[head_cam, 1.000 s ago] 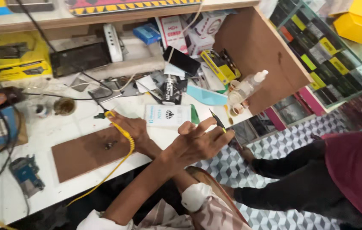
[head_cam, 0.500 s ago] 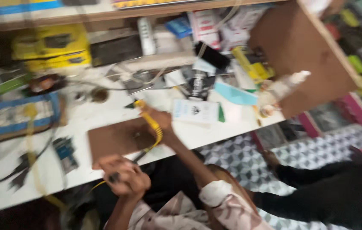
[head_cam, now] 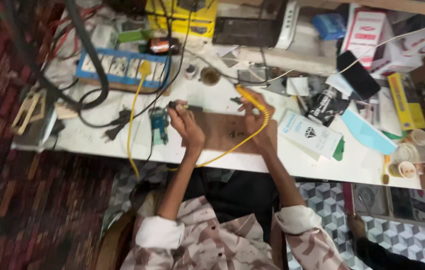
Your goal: The person uses a soldering iron and solder wire to attach components to a small electronic part on a wooden board. The person repeatedly applies heat and solder to the component's pins while holding it steady with the other hand.
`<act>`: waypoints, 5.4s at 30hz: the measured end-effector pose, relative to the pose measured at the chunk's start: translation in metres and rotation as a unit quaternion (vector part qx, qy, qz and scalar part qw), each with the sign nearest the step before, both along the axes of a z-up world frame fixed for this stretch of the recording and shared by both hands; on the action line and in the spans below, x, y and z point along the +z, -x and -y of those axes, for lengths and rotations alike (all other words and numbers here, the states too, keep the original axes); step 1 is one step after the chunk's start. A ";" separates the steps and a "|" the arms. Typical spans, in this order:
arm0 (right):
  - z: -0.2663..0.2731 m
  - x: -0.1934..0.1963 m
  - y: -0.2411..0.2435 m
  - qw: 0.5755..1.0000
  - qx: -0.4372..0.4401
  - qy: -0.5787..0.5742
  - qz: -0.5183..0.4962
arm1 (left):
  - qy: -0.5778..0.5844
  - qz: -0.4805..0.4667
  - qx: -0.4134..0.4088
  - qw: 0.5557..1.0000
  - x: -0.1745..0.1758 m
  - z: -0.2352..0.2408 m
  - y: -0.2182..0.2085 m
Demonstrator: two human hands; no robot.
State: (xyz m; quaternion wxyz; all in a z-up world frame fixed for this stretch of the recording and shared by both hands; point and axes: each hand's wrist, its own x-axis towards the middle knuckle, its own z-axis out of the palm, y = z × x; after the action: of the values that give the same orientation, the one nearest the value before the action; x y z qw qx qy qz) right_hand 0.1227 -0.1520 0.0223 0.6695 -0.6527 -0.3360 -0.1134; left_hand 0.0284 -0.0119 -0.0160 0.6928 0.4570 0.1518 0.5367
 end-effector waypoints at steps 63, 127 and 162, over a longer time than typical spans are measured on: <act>0.032 0.016 0.009 0.977 0.040 0.144 0.154 | -0.773 0.120 0.215 0.585 0.129 0.205 0.065; 0.018 0.012 0.021 0.937 -0.124 0.130 0.300 | -0.584 0.049 0.067 0.808 0.069 0.073 0.103; 0.033 0.045 0.030 0.943 -0.088 0.238 0.216 | -0.379 -0.161 0.157 0.898 0.033 0.012 -0.011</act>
State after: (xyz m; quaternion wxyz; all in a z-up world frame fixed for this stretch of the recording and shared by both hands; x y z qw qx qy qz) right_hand 0.0926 -0.1848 0.0674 0.3933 -0.7797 -0.4311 -0.2270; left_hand 0.0391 -0.0241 0.0172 0.3397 0.7355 0.1161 0.5746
